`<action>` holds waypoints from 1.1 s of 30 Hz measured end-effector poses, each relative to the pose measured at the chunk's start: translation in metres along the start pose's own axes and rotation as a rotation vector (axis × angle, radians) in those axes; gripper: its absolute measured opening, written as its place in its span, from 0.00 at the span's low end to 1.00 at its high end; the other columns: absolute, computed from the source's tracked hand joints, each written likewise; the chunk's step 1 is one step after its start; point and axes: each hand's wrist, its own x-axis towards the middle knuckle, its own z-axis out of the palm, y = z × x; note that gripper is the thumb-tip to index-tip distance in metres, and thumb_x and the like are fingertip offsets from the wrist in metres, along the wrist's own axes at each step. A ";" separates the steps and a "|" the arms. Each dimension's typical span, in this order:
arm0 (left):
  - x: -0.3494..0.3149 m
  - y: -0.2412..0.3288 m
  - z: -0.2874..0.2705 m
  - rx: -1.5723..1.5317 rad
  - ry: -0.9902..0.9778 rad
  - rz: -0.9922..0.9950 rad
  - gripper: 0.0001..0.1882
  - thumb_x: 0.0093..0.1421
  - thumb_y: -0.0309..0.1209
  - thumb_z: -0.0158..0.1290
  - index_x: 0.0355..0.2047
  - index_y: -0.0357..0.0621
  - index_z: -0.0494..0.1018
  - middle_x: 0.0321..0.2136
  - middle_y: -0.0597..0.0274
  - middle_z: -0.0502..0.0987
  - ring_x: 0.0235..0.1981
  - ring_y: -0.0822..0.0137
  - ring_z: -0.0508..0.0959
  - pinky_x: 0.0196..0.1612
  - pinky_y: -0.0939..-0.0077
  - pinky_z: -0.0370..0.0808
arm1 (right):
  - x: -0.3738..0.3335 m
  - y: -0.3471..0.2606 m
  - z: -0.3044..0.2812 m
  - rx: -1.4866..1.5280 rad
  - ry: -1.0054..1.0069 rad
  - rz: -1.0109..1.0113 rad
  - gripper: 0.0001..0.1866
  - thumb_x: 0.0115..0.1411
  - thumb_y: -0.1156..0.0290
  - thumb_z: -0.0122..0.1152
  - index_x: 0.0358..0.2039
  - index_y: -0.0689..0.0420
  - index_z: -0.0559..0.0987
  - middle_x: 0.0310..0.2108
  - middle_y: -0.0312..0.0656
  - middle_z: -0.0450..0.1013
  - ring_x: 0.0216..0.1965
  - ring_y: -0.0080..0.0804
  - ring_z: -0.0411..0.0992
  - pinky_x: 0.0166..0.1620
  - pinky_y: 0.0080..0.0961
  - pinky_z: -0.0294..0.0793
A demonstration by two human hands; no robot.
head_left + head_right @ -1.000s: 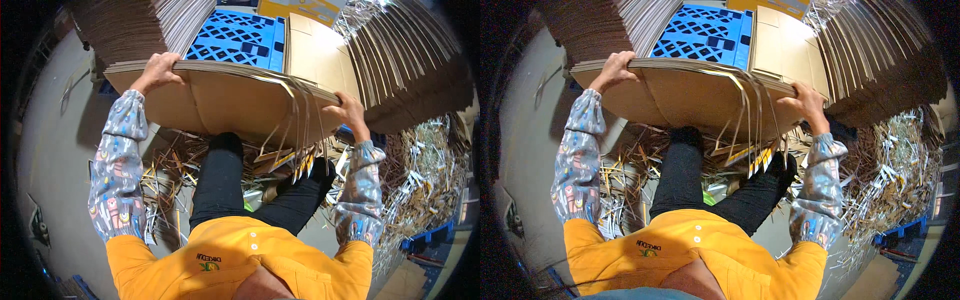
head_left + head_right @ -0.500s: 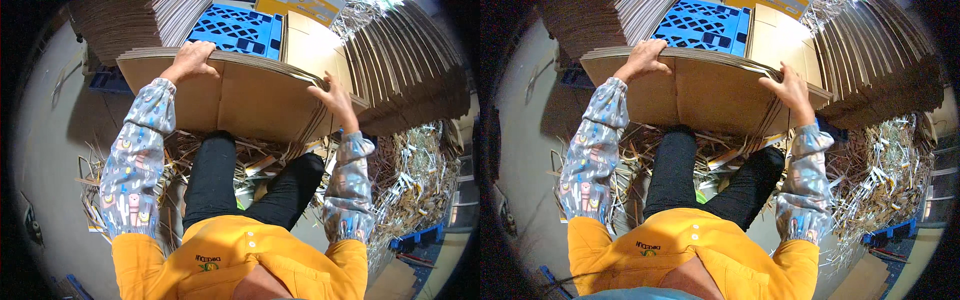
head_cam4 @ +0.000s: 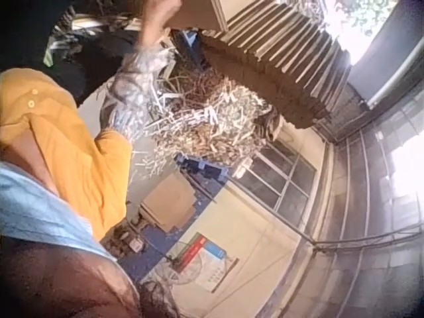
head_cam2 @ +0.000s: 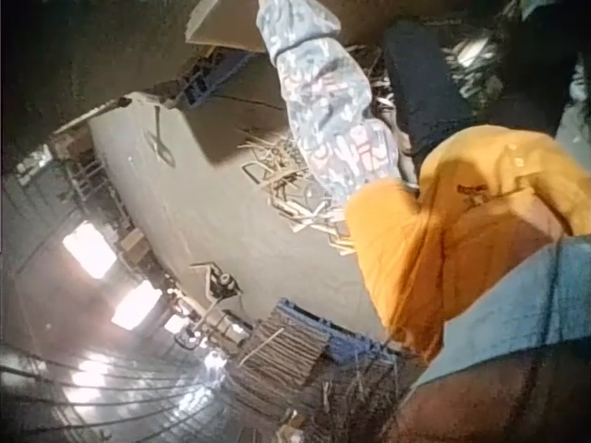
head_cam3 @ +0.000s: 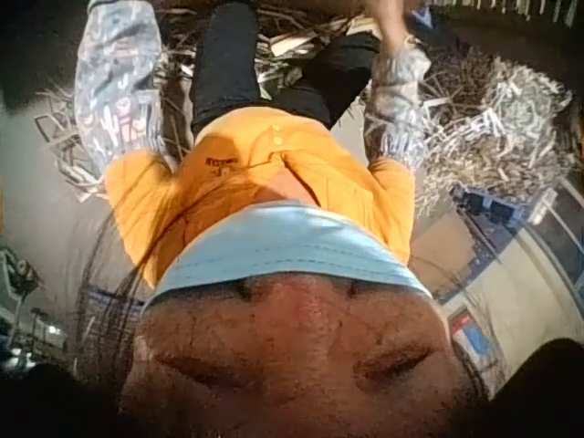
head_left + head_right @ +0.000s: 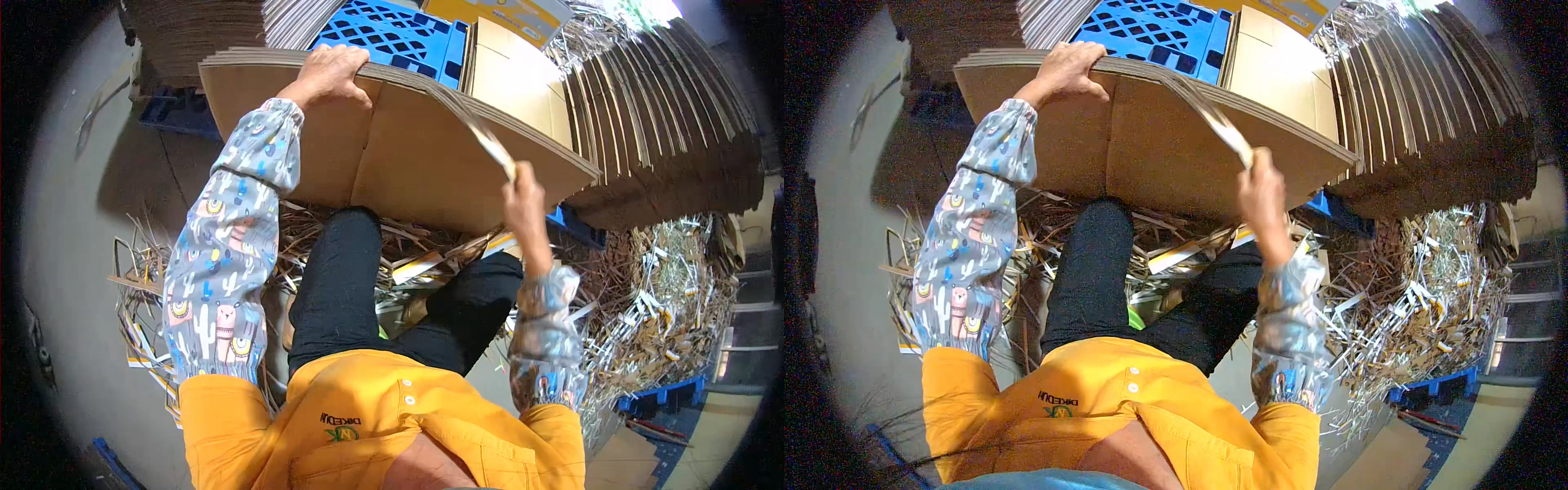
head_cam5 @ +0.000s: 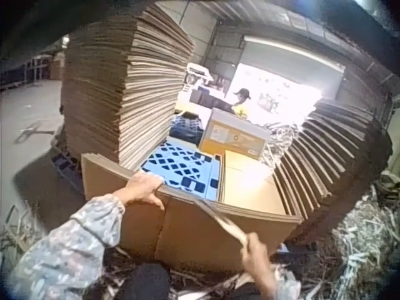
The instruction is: Cutting plastic straps and moving stacks of cardboard sheets onto a pallet.
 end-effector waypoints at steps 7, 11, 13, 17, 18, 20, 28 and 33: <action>-0.004 0.000 0.000 0.038 0.057 0.032 0.34 0.32 0.53 0.63 0.34 0.44 0.68 0.34 0.59 0.73 0.44 0.59 0.71 0.44 0.64 0.64 | -0.025 -0.065 0.017 -0.061 -0.526 -0.258 0.21 0.51 0.56 0.61 0.35 0.60 0.71 0.30 0.53 0.69 0.34 0.53 0.69 0.34 0.43 0.69; -0.006 0.002 -0.002 0.005 0.046 0.045 0.34 0.32 0.52 0.65 0.35 0.44 0.67 0.34 0.59 0.73 0.42 0.59 0.72 0.43 0.63 0.65 | 0.041 -0.088 -0.009 -0.041 0.253 -0.424 0.31 0.49 0.50 0.62 0.41 0.68 0.71 0.36 0.52 0.71 0.37 0.46 0.70 0.40 0.37 0.70; -0.011 0.001 0.000 0.011 0.021 0.068 0.34 0.33 0.53 0.64 0.35 0.44 0.67 0.33 0.59 0.72 0.41 0.58 0.72 0.42 0.64 0.65 | 0.073 -0.108 0.017 -0.014 0.138 -0.515 0.36 0.47 0.47 0.63 0.44 0.67 0.69 0.39 0.55 0.69 0.42 0.48 0.68 0.47 0.37 0.68; -0.001 -0.004 -0.005 0.013 0.004 0.114 0.33 0.34 0.53 0.64 0.34 0.45 0.67 0.32 0.60 0.71 0.40 0.59 0.70 0.40 0.65 0.65 | 0.131 -0.088 0.070 -0.291 -0.096 -0.472 0.43 0.40 0.39 0.64 0.45 0.65 0.69 0.43 0.56 0.68 0.48 0.48 0.67 0.48 0.36 0.67; -0.005 -0.012 -0.003 0.064 -0.052 0.029 0.34 0.33 0.53 0.64 0.35 0.46 0.67 0.34 0.61 0.71 0.43 0.60 0.70 0.42 0.65 0.65 | 0.139 -0.093 0.072 -0.296 -0.243 -0.361 0.43 0.39 0.37 0.64 0.43 0.64 0.70 0.41 0.55 0.70 0.46 0.48 0.69 0.46 0.37 0.69; -0.014 -0.021 0.004 0.039 0.026 -0.022 0.34 0.32 0.52 0.64 0.36 0.47 0.68 0.35 0.62 0.71 0.43 0.60 0.70 0.44 0.65 0.64 | 0.143 -0.104 0.072 -0.305 -0.301 -0.294 0.41 0.37 0.35 0.63 0.37 0.63 0.72 0.34 0.54 0.74 0.40 0.46 0.73 0.40 0.39 0.72; -0.003 -0.047 0.021 -0.074 0.360 0.031 0.35 0.28 0.50 0.66 0.36 0.49 0.67 0.33 0.64 0.69 0.41 0.61 0.69 0.47 0.65 0.61 | 0.111 -0.122 0.076 -0.359 -0.052 -0.231 0.34 0.40 0.39 0.64 0.24 0.62 0.68 0.24 0.50 0.71 0.30 0.47 0.71 0.32 0.38 0.69; -0.007 -0.035 0.023 -0.064 0.303 -0.013 0.35 0.29 0.54 0.65 0.36 0.50 0.68 0.33 0.65 0.70 0.44 0.64 0.68 0.50 0.65 0.59 | 0.126 -0.103 0.071 -0.356 -0.026 -0.327 0.33 0.42 0.39 0.63 0.23 0.62 0.69 0.24 0.50 0.71 0.31 0.48 0.71 0.34 0.40 0.70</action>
